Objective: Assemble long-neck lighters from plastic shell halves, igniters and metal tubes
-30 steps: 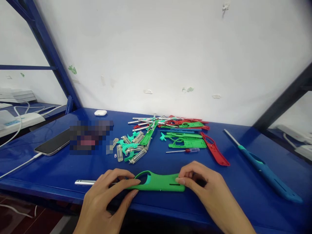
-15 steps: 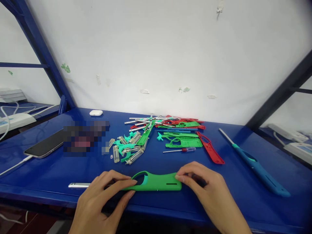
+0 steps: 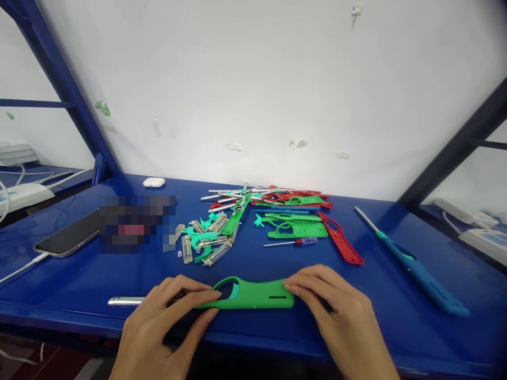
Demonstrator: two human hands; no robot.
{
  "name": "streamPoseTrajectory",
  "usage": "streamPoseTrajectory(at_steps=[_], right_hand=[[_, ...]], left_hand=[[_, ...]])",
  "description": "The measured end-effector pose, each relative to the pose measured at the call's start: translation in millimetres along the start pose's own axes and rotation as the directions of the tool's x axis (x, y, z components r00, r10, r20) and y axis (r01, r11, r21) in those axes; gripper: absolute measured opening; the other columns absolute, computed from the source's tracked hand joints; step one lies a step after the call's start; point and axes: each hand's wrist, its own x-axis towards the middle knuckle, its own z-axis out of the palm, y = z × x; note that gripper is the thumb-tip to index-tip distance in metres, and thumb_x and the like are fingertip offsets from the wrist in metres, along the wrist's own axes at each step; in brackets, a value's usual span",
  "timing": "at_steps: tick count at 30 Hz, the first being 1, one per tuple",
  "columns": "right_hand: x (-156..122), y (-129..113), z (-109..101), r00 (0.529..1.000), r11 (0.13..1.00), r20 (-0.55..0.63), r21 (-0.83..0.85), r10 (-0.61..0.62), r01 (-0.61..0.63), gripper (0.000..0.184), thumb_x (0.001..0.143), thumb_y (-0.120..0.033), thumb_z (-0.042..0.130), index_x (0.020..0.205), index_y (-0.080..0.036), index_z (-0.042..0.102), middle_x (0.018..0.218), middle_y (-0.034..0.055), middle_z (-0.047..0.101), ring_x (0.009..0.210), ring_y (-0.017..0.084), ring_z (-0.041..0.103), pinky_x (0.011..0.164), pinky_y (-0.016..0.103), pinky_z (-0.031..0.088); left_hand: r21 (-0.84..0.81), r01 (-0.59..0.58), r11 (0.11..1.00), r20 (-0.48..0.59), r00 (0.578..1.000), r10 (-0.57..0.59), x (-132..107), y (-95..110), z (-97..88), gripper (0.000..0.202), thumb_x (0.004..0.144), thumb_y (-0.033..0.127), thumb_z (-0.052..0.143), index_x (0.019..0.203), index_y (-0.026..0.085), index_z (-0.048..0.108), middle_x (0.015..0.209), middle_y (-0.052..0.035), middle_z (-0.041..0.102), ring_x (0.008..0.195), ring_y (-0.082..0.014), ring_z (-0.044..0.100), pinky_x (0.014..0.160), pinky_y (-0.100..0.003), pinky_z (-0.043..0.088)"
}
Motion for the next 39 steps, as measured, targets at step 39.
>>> streamPoseTrajectory(at_steps=[39], right_hand=[[-0.8, -12.7, -9.3, 0.996, 0.997, -0.061, 0.060, 0.061, -0.057, 0.022, 0.102, -0.039, 0.064, 0.100, -0.033, 0.085, 0.092, 0.0005, 0.079, 0.067, 0.014, 0.074, 0.043, 0.019, 0.048]], left_hand=[[0.018, -0.014, 1.000, -0.028, 1.000, 0.015, 1.6, 4.3, 2.5, 0.014, 0.102, 0.034, 0.066, 0.115, 0.034, 0.072, 0.110, 0.0014, 0.071, 0.098, -0.0195, 0.070, 0.086, -0.033, 0.056]])
